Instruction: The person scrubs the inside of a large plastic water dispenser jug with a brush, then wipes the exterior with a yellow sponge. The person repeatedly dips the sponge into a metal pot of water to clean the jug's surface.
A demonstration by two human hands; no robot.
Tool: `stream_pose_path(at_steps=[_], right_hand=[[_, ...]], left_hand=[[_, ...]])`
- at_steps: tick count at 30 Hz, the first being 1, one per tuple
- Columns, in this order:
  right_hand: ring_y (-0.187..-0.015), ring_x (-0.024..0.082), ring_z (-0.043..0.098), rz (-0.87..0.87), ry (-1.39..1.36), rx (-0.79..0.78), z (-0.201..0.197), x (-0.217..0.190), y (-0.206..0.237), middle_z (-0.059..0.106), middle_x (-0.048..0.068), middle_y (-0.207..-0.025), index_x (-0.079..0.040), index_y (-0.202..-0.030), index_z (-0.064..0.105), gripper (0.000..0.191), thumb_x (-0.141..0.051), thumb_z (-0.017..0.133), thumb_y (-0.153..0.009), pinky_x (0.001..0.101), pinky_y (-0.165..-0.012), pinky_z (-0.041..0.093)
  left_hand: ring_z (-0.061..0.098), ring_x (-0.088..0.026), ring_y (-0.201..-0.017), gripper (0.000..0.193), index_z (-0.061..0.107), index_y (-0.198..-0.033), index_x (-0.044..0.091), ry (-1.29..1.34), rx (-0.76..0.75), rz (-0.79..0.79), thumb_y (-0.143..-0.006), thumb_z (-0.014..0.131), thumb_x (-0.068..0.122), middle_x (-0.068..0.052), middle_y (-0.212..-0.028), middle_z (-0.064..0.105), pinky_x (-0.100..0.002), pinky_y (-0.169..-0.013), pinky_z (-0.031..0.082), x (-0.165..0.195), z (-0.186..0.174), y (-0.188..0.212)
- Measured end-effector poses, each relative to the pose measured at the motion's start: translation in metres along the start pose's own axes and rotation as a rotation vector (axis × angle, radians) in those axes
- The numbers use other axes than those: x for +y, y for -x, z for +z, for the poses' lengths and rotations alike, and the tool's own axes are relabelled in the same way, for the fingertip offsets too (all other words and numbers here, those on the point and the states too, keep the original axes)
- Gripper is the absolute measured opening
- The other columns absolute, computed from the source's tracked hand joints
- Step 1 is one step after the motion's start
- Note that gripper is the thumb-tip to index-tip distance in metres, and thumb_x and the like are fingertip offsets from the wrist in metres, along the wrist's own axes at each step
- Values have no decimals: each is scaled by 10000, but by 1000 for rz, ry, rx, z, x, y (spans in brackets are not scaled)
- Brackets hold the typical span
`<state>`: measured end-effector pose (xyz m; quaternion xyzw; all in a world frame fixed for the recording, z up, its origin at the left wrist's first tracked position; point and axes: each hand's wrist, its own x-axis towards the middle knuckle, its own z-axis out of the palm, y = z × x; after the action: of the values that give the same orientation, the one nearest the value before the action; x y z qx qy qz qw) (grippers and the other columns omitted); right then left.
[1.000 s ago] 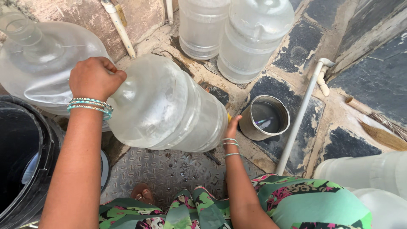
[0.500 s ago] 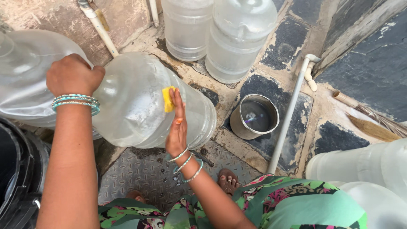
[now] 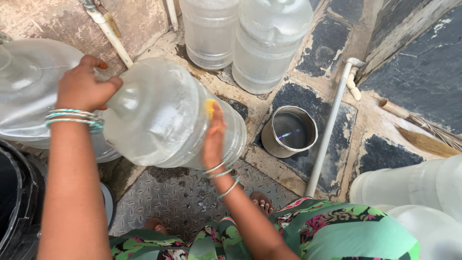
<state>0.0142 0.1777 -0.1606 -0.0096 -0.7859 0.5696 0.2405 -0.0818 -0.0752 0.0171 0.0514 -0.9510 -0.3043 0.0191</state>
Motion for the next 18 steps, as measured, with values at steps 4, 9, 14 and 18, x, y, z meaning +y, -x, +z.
stream_pose_path(at_steps=[4,9,14,18], right_hand=[[-1618,336,152,-250,113,14,24,-54,39,247,201,-1705,-8,-1618,232,858,-623,-4,-1068,523,-1323,-14],[-1629,320,247,-143,351,217,15,19,32,424,169,-1619,-47,-1400,417,515,-398,142,-1143,553,-1363,57],[-1458,341,255,460,622,115,-53,128,17,412,203,-1541,12,-1489,413,628,-414,243,-1060,586,-1151,42],[-1437,286,394,658,191,160,-51,125,4,501,133,-1537,-114,-1544,460,688,-498,194,-1039,467,-1206,175]], left_hand=[[726,-311,-688,523,593,-1308,46,-98,45,-11,-899,725,343,-195,-863,767,-416,-800,564,4,12,-8],[701,-318,-856,602,585,-1343,67,-8,198,319,-821,770,304,-129,-1046,744,-447,-791,535,-6,20,-8],[697,-343,-892,439,677,-1189,108,-68,163,286,-834,798,336,-165,-980,736,-471,-812,533,-12,19,-10],[697,-363,-900,428,666,-1153,73,-111,170,214,-863,786,364,-190,-921,737,-474,-828,529,-16,22,-16]])
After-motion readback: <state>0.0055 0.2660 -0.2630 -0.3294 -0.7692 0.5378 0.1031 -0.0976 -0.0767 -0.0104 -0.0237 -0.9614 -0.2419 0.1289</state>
